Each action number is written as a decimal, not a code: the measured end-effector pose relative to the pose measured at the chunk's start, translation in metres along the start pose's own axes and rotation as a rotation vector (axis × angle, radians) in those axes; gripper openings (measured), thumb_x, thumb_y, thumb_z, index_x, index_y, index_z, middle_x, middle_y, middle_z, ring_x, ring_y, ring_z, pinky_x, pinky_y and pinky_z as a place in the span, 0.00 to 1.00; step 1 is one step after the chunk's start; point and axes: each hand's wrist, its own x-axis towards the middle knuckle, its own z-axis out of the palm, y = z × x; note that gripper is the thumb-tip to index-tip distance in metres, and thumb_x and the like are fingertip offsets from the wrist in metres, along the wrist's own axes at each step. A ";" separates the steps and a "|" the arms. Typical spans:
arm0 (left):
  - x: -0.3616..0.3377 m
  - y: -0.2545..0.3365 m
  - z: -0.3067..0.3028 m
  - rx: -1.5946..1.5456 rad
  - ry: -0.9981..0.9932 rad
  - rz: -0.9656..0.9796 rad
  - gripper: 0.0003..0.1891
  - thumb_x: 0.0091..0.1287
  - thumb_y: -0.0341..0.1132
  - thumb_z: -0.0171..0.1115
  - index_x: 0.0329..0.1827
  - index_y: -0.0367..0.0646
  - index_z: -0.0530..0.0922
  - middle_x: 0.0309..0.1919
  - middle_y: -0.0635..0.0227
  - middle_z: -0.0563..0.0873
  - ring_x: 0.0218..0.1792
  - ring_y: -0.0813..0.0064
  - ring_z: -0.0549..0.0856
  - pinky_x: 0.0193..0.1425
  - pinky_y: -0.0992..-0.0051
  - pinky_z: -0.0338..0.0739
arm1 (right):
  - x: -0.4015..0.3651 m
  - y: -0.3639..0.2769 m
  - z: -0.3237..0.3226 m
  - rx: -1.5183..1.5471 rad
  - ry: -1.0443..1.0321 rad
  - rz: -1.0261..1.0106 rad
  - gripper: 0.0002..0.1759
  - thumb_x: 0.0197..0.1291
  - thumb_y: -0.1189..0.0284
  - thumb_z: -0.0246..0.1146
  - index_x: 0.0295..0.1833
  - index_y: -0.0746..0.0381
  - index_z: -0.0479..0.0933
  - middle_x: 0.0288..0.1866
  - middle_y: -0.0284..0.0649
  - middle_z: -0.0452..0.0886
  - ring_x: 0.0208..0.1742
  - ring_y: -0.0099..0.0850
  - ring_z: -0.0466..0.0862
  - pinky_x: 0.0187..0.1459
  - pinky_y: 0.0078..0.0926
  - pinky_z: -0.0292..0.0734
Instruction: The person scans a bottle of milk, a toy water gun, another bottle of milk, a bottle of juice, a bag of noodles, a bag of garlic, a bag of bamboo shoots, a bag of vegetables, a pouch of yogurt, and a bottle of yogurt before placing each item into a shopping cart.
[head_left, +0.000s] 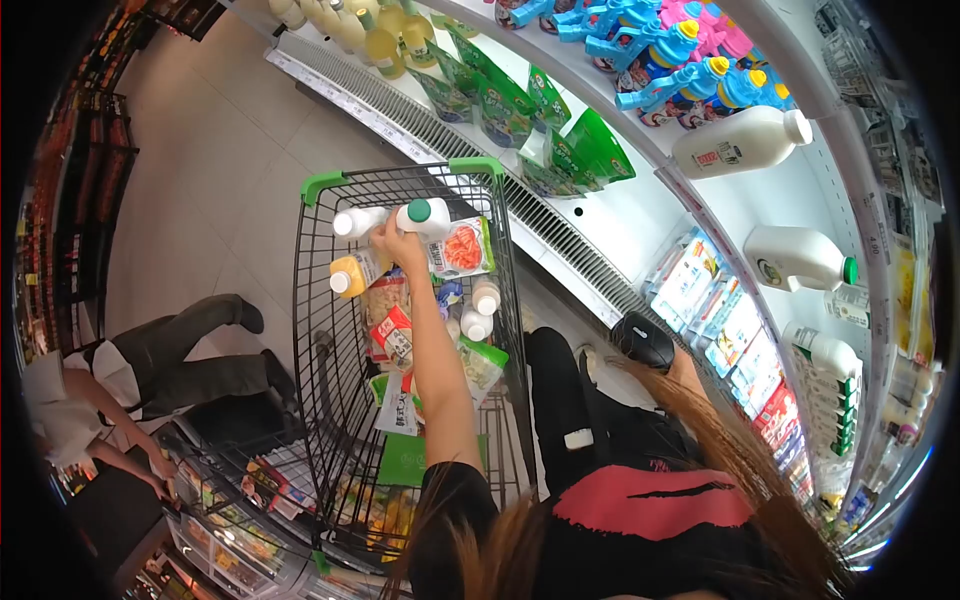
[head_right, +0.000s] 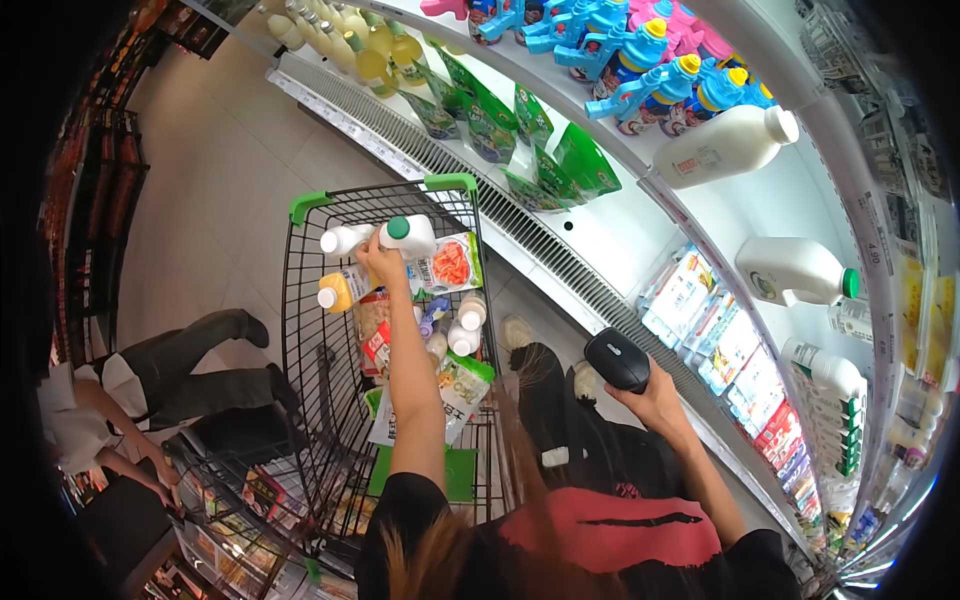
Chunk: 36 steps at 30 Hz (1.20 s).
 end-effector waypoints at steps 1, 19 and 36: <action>-0.003 0.003 0.004 0.091 0.015 -0.053 0.15 0.61 0.29 0.69 0.51 0.50 0.89 0.49 0.53 0.74 0.51 0.54 0.76 0.56 0.61 0.71 | -0.002 -0.005 -0.001 0.006 0.019 -0.014 0.31 0.52 0.68 0.77 0.60 0.66 0.77 0.49 0.44 0.87 0.52 0.29 0.84 0.58 0.30 0.77; 0.008 0.004 0.006 -0.349 -0.029 -0.498 0.32 0.64 0.23 0.55 0.76 0.36 0.65 0.63 0.46 0.78 0.65 0.53 0.77 0.72 0.64 0.68 | -0.029 -0.013 -0.023 -0.011 -0.026 -0.199 0.33 0.52 0.64 0.78 0.61 0.65 0.76 0.49 0.46 0.87 0.51 0.32 0.85 0.57 0.32 0.77; -0.455 0.198 -0.369 0.802 -1.010 -0.370 0.34 0.66 0.57 0.65 0.63 0.35 0.75 0.48 0.39 0.85 0.52 0.43 0.84 0.55 0.51 0.78 | -0.095 0.075 -0.083 -0.038 -0.301 -0.507 0.33 0.52 0.65 0.77 0.63 0.65 0.76 0.51 0.46 0.87 0.54 0.34 0.85 0.59 0.31 0.76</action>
